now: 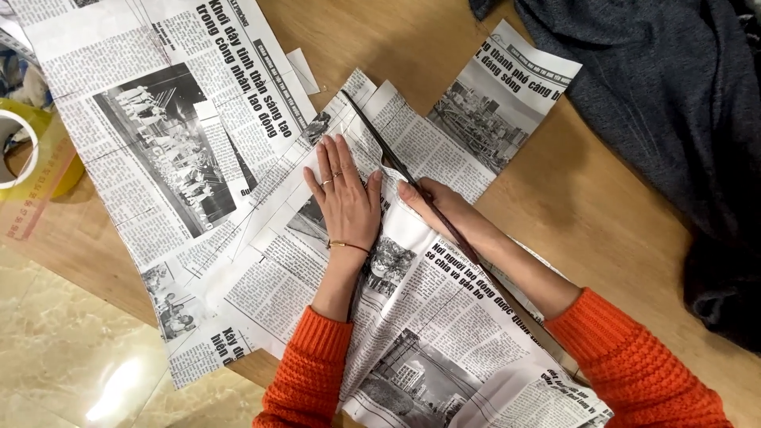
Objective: The person is using large scissors to cut newspaper into specific shapes and strips, occasionally using a ruler to guide the cuts.
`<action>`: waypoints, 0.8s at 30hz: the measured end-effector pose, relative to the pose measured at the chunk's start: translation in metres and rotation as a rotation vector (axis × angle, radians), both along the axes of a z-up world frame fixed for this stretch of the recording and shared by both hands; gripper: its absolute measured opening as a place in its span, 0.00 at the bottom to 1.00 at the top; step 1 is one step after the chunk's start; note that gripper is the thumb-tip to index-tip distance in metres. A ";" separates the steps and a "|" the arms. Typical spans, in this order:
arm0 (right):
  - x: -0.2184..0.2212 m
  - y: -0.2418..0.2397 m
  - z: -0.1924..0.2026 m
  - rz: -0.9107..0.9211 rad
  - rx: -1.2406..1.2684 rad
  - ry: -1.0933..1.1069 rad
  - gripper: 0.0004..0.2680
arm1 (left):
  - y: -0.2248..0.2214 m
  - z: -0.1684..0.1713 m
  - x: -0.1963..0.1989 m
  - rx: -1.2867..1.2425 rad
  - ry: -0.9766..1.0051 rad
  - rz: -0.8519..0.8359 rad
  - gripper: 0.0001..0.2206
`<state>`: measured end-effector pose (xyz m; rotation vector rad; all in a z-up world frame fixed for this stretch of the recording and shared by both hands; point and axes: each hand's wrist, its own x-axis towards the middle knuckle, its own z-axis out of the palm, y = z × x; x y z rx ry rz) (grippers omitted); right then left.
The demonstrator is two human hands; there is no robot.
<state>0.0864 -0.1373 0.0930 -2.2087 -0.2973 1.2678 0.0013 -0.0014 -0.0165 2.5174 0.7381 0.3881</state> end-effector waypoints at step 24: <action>-0.047 -0.040 0.119 -0.267 0.106 -0.282 0.13 | -0.037 0.099 -0.181 -0.390 -0.408 0.018 0.28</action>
